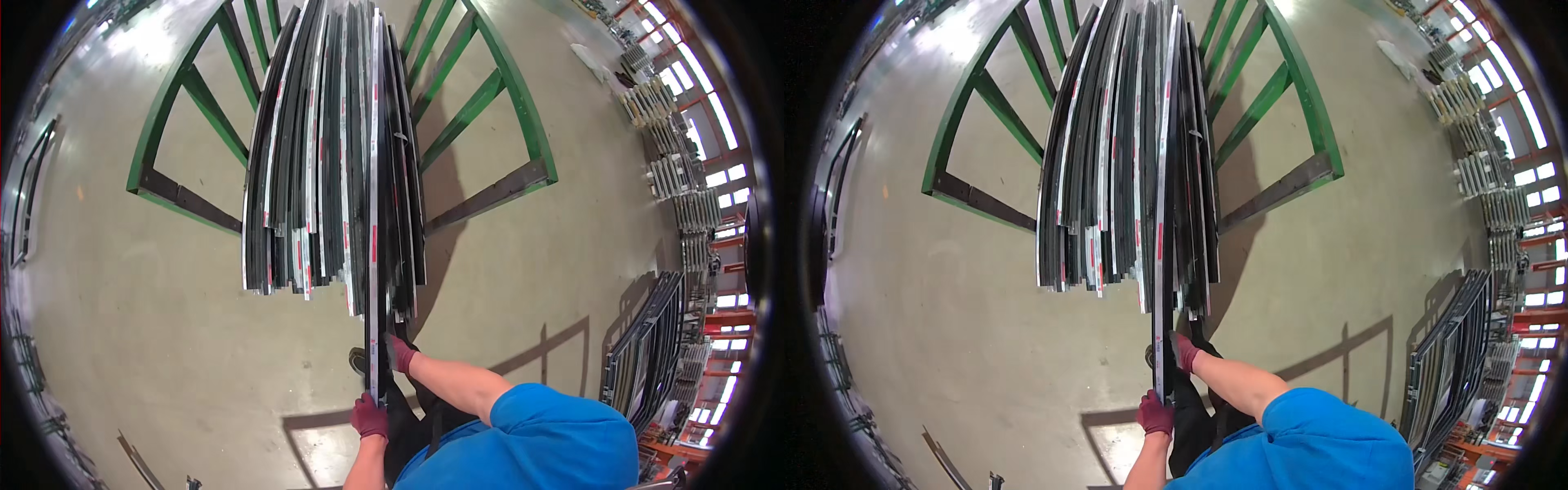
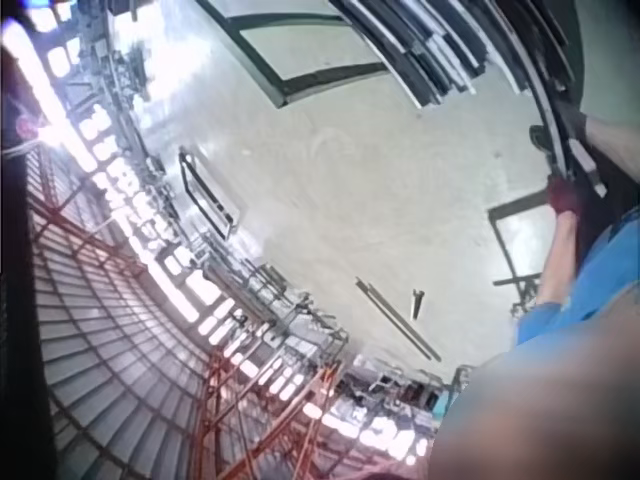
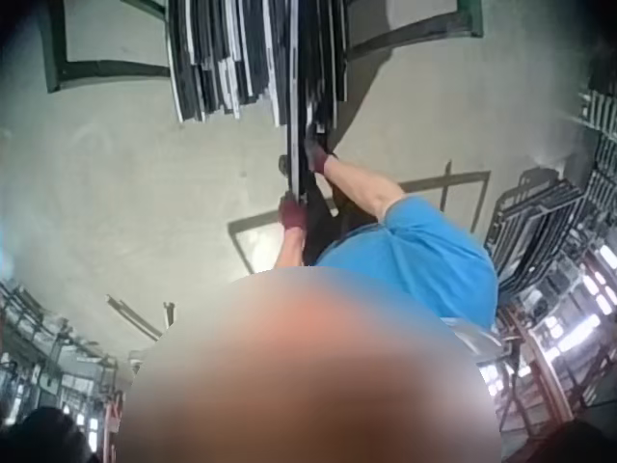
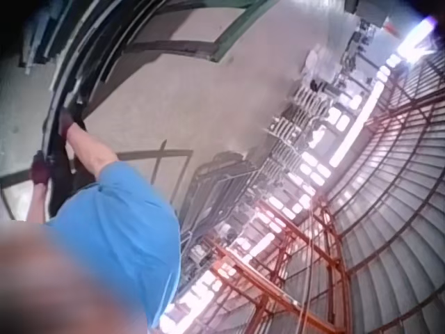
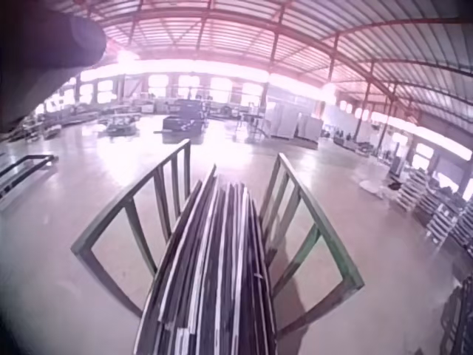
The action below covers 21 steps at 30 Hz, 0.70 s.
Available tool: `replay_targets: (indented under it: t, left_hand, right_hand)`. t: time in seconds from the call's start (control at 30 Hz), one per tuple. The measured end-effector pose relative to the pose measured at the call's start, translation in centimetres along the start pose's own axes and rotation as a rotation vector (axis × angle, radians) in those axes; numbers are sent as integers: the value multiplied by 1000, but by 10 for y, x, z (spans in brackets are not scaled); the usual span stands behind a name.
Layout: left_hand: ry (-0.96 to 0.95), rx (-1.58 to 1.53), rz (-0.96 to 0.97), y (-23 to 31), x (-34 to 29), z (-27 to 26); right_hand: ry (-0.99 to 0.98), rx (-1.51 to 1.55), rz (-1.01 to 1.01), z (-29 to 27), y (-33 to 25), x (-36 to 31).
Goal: Assembling and fastening components of a metal frame structure using a pneumatic screwdriver and a power drill.
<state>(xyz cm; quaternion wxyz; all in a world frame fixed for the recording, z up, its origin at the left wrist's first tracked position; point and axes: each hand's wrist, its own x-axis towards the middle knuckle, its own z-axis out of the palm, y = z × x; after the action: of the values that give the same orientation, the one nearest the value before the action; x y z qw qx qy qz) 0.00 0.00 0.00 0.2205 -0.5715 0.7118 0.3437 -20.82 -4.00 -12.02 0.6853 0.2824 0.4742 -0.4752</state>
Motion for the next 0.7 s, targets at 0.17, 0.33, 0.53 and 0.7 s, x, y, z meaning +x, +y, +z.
replay_targets:
  t: [0.17,0.33,0.53,0.7]
  left_hand:
    - [-27,110,14,-15,55,23]
    - [9,131,-133,-81,63,34]
    - [-19,164,-159,-94,76,30]
    - [14,60,-92,-73,85,30]
  right_hand:
    - [-428,-1500,-530,-100,-23,61]
    - [50,-766,-14,-36,-23,-5]
    - [109,-688,-33,-50,-47,-56]
    - [162,-678,-5,-90,-60,-47]
